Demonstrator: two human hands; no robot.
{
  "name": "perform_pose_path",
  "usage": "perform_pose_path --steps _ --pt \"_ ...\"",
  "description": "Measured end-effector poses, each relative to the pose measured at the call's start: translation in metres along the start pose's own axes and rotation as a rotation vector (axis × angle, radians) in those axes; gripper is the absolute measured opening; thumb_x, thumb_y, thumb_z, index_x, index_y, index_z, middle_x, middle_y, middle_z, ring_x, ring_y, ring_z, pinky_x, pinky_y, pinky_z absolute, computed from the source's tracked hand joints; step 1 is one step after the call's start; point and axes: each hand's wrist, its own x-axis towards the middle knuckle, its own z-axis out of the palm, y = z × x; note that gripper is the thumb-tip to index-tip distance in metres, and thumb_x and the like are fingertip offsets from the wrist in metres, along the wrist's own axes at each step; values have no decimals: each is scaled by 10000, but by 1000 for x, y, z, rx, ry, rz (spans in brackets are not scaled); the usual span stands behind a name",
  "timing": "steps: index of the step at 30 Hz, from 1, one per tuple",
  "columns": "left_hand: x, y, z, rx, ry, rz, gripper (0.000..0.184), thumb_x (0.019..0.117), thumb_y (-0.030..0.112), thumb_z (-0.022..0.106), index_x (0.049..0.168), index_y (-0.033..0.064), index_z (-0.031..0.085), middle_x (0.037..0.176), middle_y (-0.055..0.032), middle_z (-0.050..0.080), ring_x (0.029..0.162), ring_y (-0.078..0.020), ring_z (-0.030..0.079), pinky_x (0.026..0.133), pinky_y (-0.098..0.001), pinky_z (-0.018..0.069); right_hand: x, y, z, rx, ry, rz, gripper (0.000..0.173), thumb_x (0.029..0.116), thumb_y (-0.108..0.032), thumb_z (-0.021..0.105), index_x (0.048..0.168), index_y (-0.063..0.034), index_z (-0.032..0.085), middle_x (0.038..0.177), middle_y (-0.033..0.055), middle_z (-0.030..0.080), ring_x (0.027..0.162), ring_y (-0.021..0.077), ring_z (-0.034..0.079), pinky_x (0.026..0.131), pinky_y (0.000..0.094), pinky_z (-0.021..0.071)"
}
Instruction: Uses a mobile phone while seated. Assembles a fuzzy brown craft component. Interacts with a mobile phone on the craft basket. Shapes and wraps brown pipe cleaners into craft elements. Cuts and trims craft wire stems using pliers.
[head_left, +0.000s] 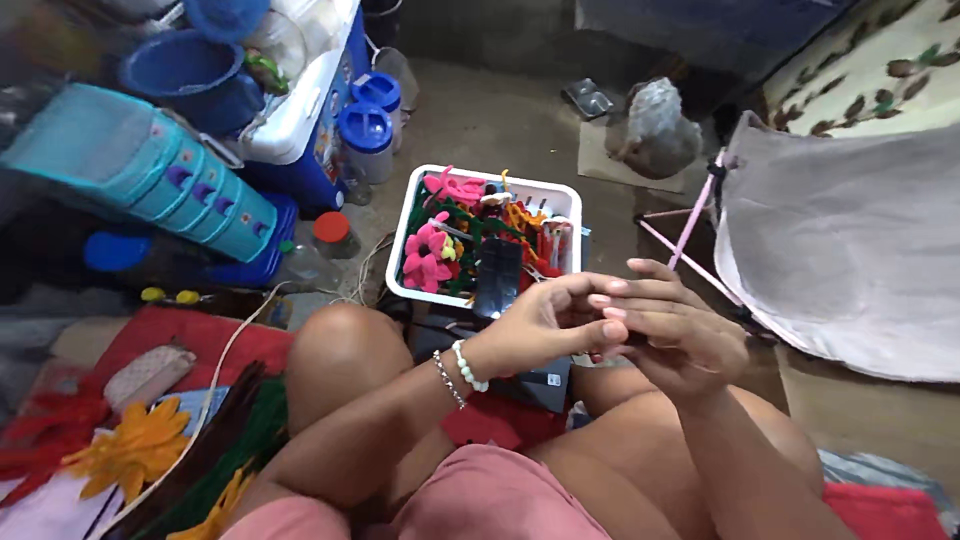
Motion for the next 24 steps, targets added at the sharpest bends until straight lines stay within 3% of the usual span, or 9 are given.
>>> perform_pose_path --steps 3,7,11,15,18,24 --pt "-2 1 7 -2 40 3 359 957 -3 636 1289 -83 522 1061 -17 654 902 -12 645 817 -202 560 0 0 -2 -90 -41 -9 267 980 -258 714 1226 -164 673 1220 -44 726 1257 119 618 1206 450 359" --pt "-3 -5 9 -44 93 17 390 895 -30 709 1242 -80 539 1070 -46 643 938 -26 640 860 -213 552 0 2 0 -141 -45 -20 132 994 -167 687 1120 -147 718 1129 -34 756 1172 98 659 1202 443 343" --pt "-4 1 7 -36 65 -57 431 907 -46 699 1299 -69 522 1125 -68 645 989 -42 648 907 -235 555 5 0 2 -66 -105 14 138 1007 -162 662 1136 -166 710 1161 -69 747 1221 82 630 1226 437 310" --pt "-3 4 6 55 149 -14 416 870 0 765 1231 -77 572 1020 -75 684 852 -58 679 778 -225 589 4 5 -4 -44 -172 38 282 1007 -319 658 1269 -216 671 1253 -88 713 1308 109 575 1244 472 279" --pt "-3 2 3 86 174 -10 438 856 24 792 1228 -85 588 1038 -83 694 898 -56 682 834 -228 582 4 7 -8 0 -161 62 207 1017 -261 654 1207 -214 720 1215 -101 737 1294 100 586 1248 456 264" --pt "0 1 2 43 149 -26 427 881 -21 745 1259 -95 559 1119 -100 657 988 -58 663 906 -231 566 4 11 -5 -72 -102 70 172 1023 -214 643 1173 -189 722 1188 -71 743 1238 93 623 1216 434 322"
